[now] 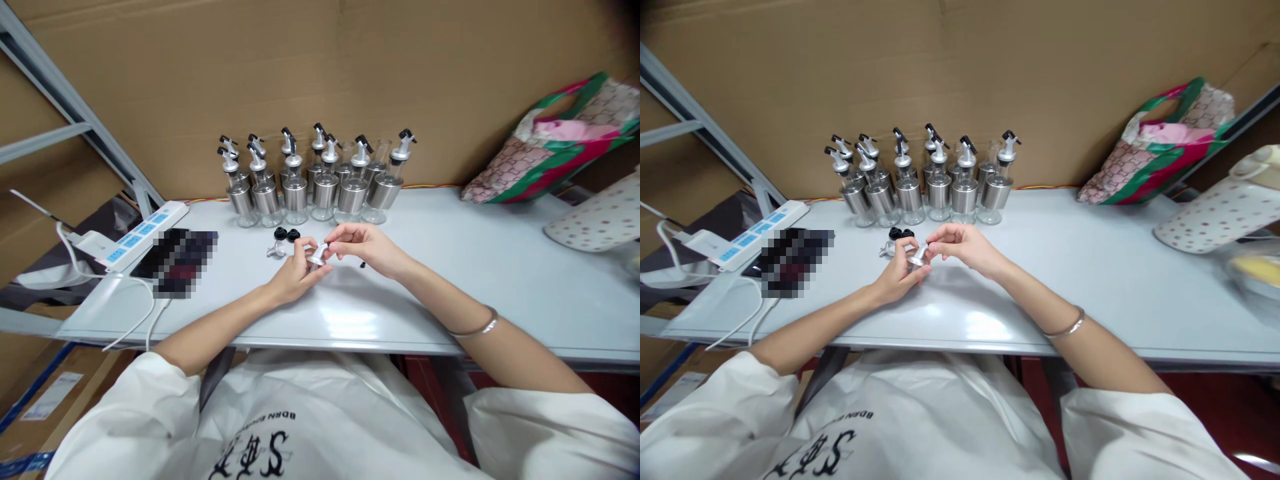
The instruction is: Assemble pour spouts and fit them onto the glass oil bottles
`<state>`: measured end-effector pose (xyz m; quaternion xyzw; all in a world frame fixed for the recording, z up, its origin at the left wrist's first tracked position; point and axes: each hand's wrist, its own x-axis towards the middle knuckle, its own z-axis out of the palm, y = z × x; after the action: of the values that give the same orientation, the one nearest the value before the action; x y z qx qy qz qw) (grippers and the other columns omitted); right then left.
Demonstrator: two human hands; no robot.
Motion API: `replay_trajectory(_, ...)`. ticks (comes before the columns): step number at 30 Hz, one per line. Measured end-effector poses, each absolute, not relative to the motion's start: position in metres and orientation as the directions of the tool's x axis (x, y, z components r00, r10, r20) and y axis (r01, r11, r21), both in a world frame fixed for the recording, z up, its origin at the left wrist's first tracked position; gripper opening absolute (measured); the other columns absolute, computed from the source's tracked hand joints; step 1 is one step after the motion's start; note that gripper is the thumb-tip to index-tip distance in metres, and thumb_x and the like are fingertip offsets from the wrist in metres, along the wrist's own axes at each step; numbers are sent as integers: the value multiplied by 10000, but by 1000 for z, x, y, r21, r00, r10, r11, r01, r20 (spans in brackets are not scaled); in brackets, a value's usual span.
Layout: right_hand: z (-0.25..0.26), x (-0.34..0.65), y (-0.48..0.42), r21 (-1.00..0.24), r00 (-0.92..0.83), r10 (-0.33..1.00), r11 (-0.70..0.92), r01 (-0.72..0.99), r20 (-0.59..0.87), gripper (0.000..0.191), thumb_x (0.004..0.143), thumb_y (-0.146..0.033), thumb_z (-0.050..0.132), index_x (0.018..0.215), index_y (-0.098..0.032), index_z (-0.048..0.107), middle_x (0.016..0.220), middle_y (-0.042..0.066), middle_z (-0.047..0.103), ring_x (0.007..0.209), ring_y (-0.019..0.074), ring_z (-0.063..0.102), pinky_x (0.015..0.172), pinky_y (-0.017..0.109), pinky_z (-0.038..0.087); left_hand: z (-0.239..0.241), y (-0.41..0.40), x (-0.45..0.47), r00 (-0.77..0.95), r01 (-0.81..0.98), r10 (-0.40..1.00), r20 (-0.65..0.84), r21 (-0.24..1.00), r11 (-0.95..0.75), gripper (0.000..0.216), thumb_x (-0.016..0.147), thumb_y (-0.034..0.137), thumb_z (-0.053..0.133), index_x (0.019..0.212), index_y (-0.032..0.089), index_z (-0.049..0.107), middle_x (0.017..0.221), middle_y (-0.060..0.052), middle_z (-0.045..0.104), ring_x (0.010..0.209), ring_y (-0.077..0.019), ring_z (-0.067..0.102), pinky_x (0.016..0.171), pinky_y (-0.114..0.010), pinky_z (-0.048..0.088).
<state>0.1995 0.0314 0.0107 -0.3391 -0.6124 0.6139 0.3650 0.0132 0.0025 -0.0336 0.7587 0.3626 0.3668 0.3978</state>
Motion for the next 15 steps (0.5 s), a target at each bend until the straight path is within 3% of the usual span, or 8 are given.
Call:
replay_trajectory(10, 13, 198, 30, -998, -471, 880, 25, -61, 51, 268, 607, -344, 807, 745, -165, 663, 667, 16, 719, 665, 146, 645, 644, 287, 431, -36, 5, 13, 390, 343, 852, 348, 804, -486, 467, 846, 432, 566, 1136, 210, 274, 920, -19, 565, 655, -118, 542, 644, -258, 413)
replay_trajectory(15, 14, 200, 31, -997, -484, 873, 27, -78, 62, 259, 623, -354, 808, 751, -170, 678, 688, 22, 726, 679, 145, 648, 662, 288, 442, -30, 4, 10, 407, 425, 861, 305, 771, -474, 332, 856, 472, 524, 976, 202, 375, 711, 34, 509, 601, -137, 491, 607, -258, 361)
